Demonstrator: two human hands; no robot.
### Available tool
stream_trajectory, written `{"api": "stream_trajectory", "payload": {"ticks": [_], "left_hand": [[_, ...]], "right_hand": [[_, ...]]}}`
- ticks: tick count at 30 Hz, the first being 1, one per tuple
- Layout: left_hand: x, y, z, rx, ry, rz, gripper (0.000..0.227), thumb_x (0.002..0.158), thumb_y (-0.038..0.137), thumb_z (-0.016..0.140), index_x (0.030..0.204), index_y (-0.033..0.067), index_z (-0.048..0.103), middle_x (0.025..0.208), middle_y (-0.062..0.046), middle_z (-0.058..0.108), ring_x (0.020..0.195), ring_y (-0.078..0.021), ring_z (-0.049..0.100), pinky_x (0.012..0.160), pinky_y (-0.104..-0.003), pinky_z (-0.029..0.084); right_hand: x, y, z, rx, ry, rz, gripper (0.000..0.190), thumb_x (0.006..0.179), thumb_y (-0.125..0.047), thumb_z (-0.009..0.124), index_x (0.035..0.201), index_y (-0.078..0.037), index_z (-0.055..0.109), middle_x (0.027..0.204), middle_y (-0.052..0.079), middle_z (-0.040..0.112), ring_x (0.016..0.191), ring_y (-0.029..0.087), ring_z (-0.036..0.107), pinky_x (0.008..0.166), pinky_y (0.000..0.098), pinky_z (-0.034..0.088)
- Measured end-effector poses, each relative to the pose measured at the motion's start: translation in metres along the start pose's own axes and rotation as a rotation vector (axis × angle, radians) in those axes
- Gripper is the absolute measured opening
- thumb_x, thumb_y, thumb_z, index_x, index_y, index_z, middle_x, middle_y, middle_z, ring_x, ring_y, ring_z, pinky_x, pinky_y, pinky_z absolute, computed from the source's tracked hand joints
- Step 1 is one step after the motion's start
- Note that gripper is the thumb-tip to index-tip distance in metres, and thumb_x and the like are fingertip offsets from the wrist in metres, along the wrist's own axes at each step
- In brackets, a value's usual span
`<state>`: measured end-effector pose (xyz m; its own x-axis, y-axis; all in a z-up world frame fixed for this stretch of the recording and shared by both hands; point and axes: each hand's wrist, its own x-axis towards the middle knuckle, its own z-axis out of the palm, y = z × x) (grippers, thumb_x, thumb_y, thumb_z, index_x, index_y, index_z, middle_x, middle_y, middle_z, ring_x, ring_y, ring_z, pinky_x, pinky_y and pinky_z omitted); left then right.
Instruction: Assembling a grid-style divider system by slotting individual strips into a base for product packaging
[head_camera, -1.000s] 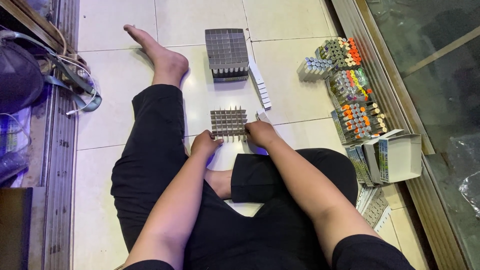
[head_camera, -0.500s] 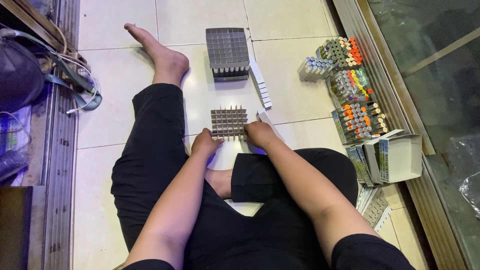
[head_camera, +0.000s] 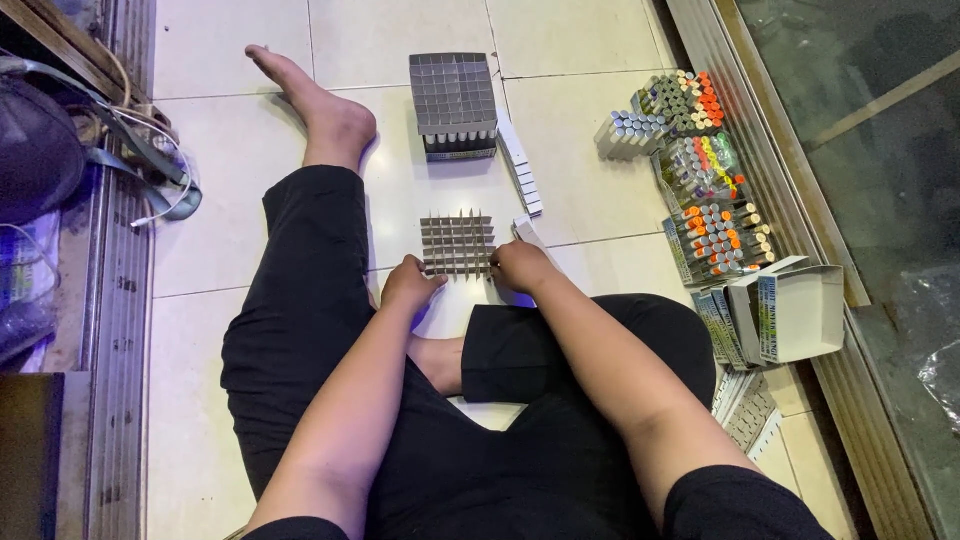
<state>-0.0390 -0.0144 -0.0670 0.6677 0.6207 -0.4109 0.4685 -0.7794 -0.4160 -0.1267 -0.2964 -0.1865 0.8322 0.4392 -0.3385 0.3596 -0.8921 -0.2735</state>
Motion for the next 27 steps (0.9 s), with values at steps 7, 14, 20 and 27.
{"api": "stream_trajectory", "payload": {"ticks": [7,14,20,27], "left_hand": [[-0.008,0.007,0.026,-0.231,-0.052,0.069,0.070,0.086,0.034,0.047,0.146,0.0017,0.031,0.142,-0.024,0.027,0.122,-0.0437,0.028,0.093,-0.062,0.024],[-0.016,0.015,0.054,-0.413,-0.102,0.121,0.065,0.087,0.031,0.051,0.142,0.0011,0.035,0.135,-0.023,0.034,0.114,-0.0416,0.035,0.088,-0.058,0.030],[-0.025,0.021,0.080,-0.592,-0.141,0.192,0.060,0.087,0.028,0.054,0.138,0.0004,0.040,0.128,-0.023,0.040,0.107,-0.0393,0.041,0.083,-0.055,0.036],[-0.041,0.028,0.106,-0.819,-0.183,0.252,0.053,0.088,0.024,0.059,0.133,-0.0003,0.046,0.120,-0.022,0.048,0.098,-0.0365,0.049,0.077,-0.051,0.043]], "right_hand": [[0.000,0.000,-0.014,0.095,-0.030,0.052,0.025,0.093,-0.026,0.067,0.111,-0.017,0.080,0.097,0.014,0.079,0.107,0.038,0.073,0.095,0.0494,0.058],[-0.022,0.029,-0.083,0.232,0.073,0.254,0.032,0.093,-0.029,0.066,0.116,-0.010,0.078,0.106,0.018,0.078,0.112,0.041,0.070,0.096,0.0525,0.056],[-0.038,0.052,-0.087,0.249,0.113,0.441,0.031,0.084,-0.032,0.072,0.109,-0.014,0.079,0.102,0.013,0.079,0.109,0.036,0.072,0.093,0.0494,0.057],[-0.014,0.019,-0.065,0.251,0.099,0.247,0.030,0.089,-0.023,0.065,0.114,-0.013,0.078,0.104,0.015,0.078,0.111,0.039,0.071,0.094,0.0511,0.057]]}}
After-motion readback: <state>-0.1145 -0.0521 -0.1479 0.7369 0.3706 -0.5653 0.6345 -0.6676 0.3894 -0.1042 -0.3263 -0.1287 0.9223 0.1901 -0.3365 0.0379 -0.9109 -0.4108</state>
